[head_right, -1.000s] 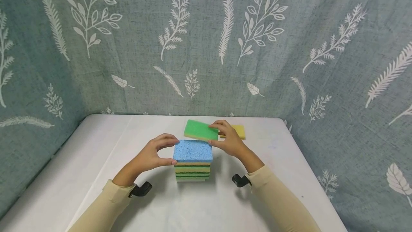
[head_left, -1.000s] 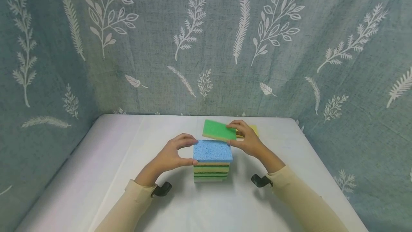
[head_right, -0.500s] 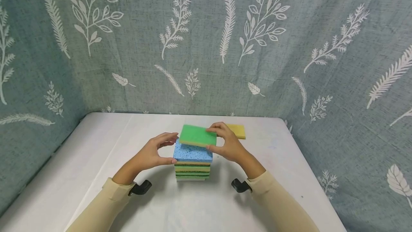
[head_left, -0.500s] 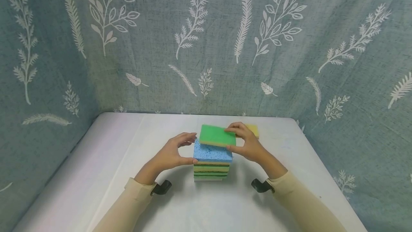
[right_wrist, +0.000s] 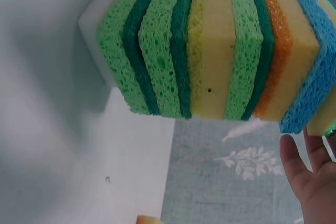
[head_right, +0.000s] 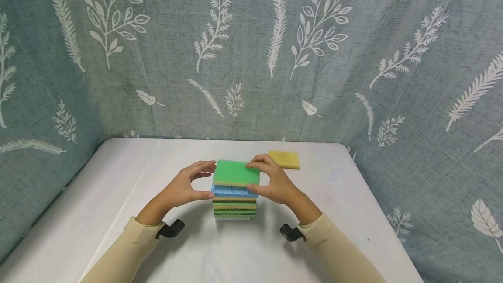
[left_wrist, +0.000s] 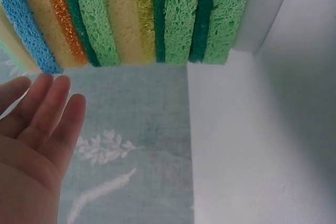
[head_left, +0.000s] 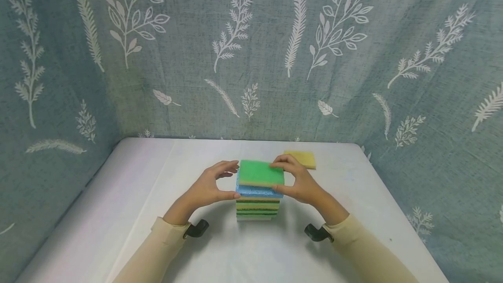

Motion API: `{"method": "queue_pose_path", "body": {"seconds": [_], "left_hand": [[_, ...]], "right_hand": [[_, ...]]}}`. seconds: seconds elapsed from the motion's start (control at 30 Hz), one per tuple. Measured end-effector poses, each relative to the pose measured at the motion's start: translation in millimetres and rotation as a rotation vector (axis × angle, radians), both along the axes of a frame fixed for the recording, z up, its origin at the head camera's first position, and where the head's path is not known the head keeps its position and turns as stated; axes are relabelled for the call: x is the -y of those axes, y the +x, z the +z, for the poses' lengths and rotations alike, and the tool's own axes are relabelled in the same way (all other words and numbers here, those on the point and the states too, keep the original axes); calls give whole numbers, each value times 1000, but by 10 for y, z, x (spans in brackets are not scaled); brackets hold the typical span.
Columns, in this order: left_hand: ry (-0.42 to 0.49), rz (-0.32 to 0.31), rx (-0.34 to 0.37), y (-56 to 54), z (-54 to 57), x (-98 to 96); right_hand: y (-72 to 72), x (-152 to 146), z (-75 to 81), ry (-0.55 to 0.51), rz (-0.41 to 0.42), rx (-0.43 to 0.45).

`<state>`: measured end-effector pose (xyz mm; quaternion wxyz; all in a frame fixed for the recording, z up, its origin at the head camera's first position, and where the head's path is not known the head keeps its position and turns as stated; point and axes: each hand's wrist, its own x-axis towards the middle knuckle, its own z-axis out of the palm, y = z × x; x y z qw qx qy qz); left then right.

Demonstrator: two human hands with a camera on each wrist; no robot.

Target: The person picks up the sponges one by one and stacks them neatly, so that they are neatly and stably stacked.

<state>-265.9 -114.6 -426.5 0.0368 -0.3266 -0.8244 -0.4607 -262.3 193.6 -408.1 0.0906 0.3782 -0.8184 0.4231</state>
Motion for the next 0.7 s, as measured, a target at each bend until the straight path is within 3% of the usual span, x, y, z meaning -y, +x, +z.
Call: {"method": "queue_pose_path", "body": {"seconds": [0.27, 0.53, 0.7], "left_hand": [[-3, 7, 1, 10, 2, -1], [-10, 8, 21, 11, -3, -1], [-11, 9, 26, 6, -7, 1]], "right_hand": [[76, 66, 32, 34, 9, -57], [301, 162, 316, 26, 38, -104], [328, 168, 331, 19, 48, -104]]}}
